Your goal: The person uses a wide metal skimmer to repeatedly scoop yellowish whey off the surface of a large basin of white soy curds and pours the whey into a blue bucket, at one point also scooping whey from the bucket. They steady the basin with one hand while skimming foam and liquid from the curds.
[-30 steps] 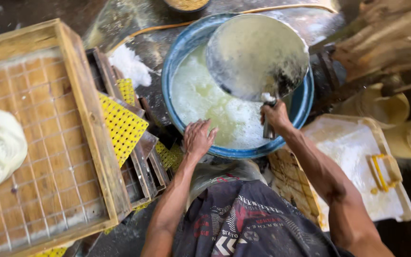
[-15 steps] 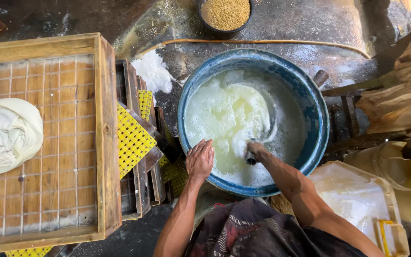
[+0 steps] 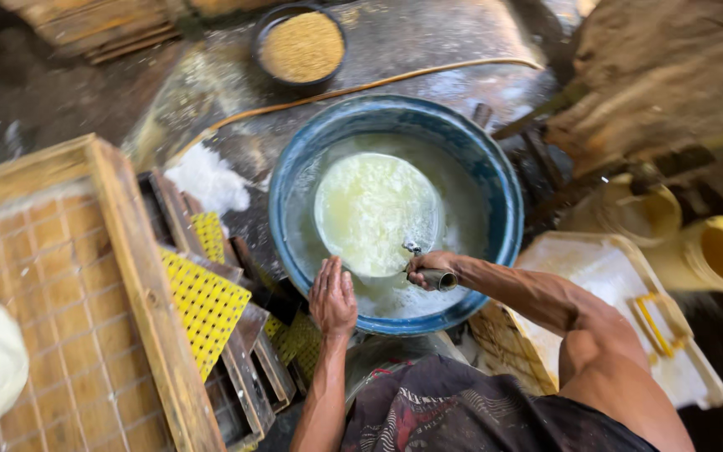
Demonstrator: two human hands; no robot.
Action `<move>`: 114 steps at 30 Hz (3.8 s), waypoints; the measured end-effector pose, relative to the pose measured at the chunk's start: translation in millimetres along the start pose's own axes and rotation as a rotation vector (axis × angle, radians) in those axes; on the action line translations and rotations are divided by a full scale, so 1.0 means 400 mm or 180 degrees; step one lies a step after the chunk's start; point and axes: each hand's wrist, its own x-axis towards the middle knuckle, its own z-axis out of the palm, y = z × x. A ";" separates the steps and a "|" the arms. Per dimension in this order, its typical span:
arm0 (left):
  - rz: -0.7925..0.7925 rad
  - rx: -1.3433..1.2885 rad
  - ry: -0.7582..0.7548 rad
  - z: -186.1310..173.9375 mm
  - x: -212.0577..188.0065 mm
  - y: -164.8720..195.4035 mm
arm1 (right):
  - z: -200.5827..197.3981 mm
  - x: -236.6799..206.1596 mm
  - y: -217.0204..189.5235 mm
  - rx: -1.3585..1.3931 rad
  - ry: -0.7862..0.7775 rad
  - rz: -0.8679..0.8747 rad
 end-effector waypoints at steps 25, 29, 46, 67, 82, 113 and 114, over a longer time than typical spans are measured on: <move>0.1265 -0.0734 -0.0878 0.101 -0.159 0.106 | 0.075 -0.596 1.399 0.2628 0.1627 -0.1550; 0.1909 -0.1239 -0.1371 0.122 -0.348 0.321 | 0.117 -0.549 1.736 0.2955 0.1759 -0.1986; 0.2393 -0.1571 -0.4582 -0.129 -1.074 0.687 | 0.317 -0.449 2.571 0.5747 0.2055 -0.2638; 0.1802 -0.1460 -0.2516 -0.057 -0.602 0.583 | 0.299 -0.696 2.622 0.3965 0.7294 -0.0079; 0.0883 -0.0002 -0.0834 -0.061 -0.053 0.006 | 0.022 -0.658 0.962 0.0985 0.4002 -0.3627; -0.0102 -0.0154 -0.0257 -0.032 0.056 -0.108 | 0.142 0.183 -0.084 0.1084 -0.0174 0.0251; -0.0074 -0.0168 -0.0194 -0.027 0.055 -0.108 | 0.134 0.169 -0.086 0.1122 -0.0247 0.0409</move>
